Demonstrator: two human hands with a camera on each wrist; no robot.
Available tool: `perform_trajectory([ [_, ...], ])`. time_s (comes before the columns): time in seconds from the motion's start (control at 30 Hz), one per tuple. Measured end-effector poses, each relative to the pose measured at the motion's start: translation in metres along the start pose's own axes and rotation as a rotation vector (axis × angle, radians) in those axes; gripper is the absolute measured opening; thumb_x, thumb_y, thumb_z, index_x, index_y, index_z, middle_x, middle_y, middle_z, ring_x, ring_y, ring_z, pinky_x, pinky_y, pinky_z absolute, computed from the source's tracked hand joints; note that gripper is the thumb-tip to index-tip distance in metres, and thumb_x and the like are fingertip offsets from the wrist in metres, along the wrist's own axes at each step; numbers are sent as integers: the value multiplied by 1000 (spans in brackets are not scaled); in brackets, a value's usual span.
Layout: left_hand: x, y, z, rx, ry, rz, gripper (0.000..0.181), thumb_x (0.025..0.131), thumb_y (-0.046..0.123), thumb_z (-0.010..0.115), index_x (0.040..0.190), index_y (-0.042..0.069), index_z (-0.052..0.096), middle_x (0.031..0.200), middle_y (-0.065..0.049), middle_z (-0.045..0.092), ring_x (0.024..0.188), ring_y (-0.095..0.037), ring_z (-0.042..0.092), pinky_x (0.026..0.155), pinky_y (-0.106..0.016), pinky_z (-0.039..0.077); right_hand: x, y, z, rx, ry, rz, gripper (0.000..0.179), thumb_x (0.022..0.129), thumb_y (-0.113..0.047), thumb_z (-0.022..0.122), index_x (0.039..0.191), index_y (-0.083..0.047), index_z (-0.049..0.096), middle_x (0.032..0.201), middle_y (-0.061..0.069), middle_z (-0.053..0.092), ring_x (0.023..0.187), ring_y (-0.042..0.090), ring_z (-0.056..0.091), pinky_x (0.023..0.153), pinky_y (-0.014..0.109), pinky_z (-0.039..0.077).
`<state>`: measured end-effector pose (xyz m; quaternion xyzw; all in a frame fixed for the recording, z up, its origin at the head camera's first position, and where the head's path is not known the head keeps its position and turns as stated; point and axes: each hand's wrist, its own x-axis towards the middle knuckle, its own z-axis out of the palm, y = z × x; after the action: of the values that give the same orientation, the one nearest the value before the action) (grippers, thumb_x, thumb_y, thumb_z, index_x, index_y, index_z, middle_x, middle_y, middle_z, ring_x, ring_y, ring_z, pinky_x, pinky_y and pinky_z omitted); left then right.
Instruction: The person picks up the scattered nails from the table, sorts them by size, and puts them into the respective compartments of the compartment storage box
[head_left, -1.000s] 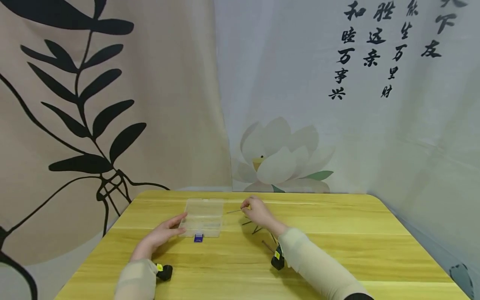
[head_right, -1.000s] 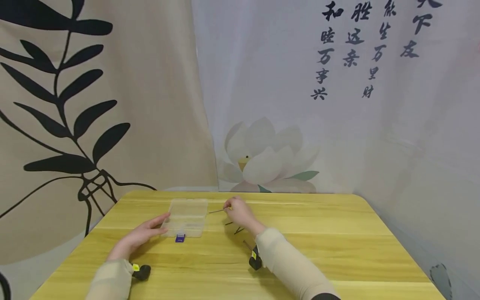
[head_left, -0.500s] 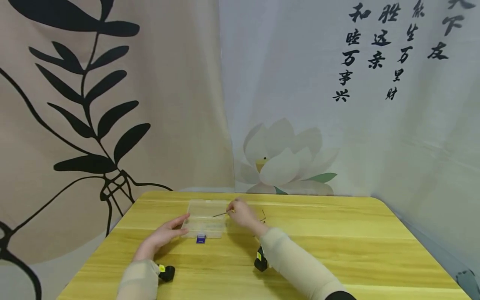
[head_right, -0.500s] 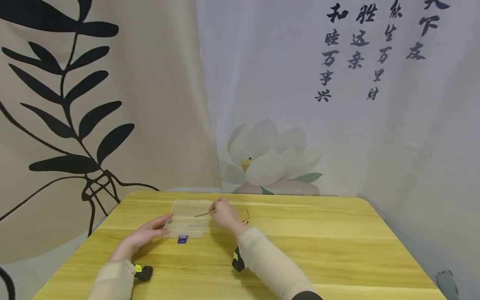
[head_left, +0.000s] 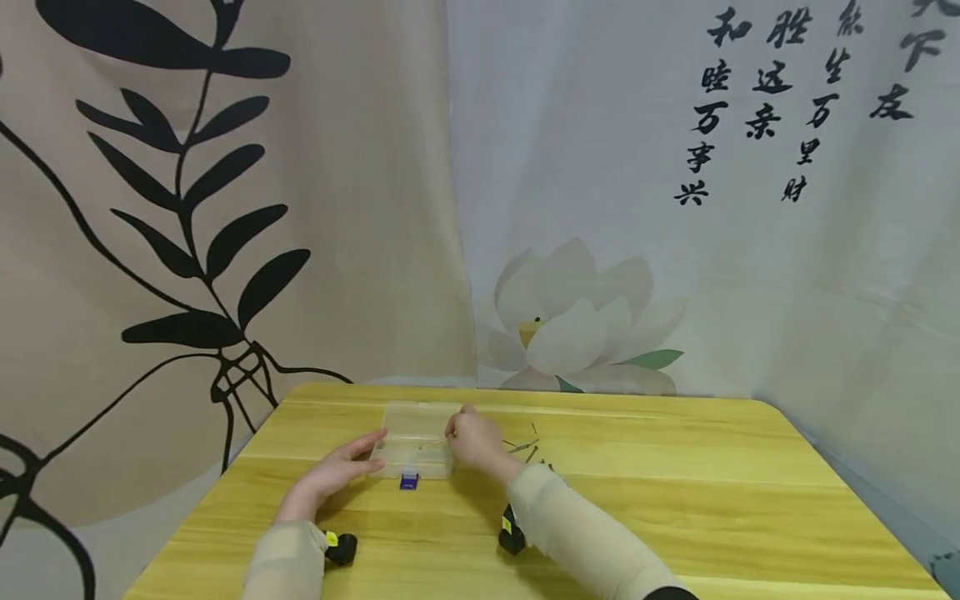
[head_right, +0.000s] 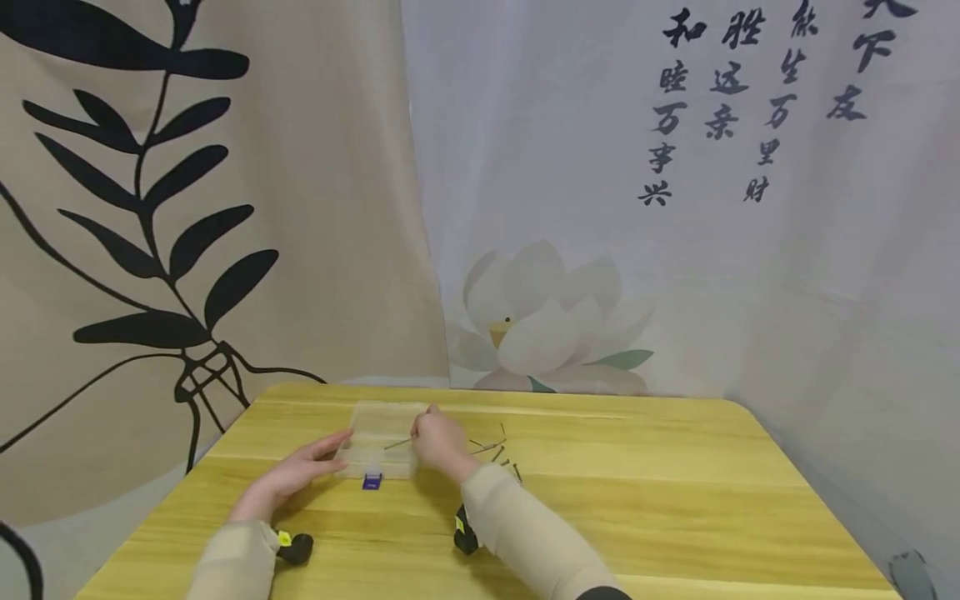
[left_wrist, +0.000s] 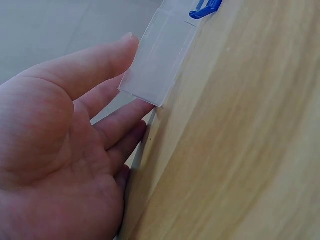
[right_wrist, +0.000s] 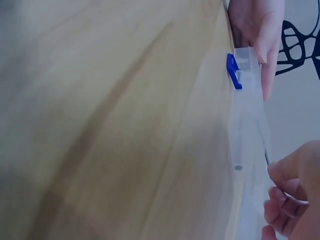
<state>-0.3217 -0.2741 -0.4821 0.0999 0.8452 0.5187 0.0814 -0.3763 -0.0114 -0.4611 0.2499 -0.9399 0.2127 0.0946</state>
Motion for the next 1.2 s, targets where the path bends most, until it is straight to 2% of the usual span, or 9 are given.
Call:
perform_trajectory([
  [0.13,0,-1,1,19,15,-5,64,98,23,60,153,9,30,155,-21,27,141,-45,20,109,-64,18,-1,-3,3,-17,-5,-13,12,92,-14,63,89,-16,74,91,-3,57,63,5,51,55,23,45],
  [0.43,1,2,3,11,-6,5,64,98,22,59,153,7,29,155,-21,26,141,-46,19,108,-65,19,-3,0,0,67,-12,-3,10,91,-12,65,88,-13,74,95,0,57,62,7,52,51,23,44],
  [0.53,2,1,2,11,-9,7,65,98,22,59,153,7,28,155,-21,25,141,-46,18,108,-64,19,-2,5,-4,121,-2,-8,8,91,-11,66,88,-12,74,97,1,58,71,10,56,58,25,48],
  [0.67,1,0,0,-1,-16,11,65,98,21,59,153,7,28,155,-21,25,141,-46,16,109,-64,19,-3,15,-14,186,9,-40,7,91,-10,67,88,-8,73,95,2,60,86,18,60,73,32,52],
  [0.73,0,0,0,-2,-25,18,65,98,21,59,153,6,27,155,-22,25,141,-46,16,109,-64,18,-7,22,-21,217,3,-46,8,91,-9,66,89,-6,73,95,3,60,90,22,60,78,36,52],
  [0.83,0,2,1,-10,-35,24,65,99,20,58,153,6,26,155,-22,24,141,-46,15,109,-64,18,-15,38,-32,251,-11,-32,10,92,-9,65,91,-4,73,96,5,59,92,24,59,78,39,51],
  [0.97,1,1,2,-4,-46,28,66,99,22,58,154,6,25,156,-24,22,141,-47,14,109,-63,18,-27,63,-45,303,-25,-25,10,91,-7,64,93,-2,72,97,6,59,88,22,56,72,38,47],
  [1.03,2,0,1,-1,-44,21,66,99,22,58,154,7,25,156,-24,21,141,-46,14,110,-63,18,-34,76,-52,340,-37,-15,11,91,-6,63,95,-1,72,98,6,60,80,21,53,68,37,46],
  [1.2,3,-2,0,5,-29,8,66,98,23,59,154,8,27,155,-24,22,141,-46,15,109,-64,18,-49,103,-64,420,-56,51,15,93,-7,61,102,-1,72,100,4,63,76,14,50,65,33,46],
])
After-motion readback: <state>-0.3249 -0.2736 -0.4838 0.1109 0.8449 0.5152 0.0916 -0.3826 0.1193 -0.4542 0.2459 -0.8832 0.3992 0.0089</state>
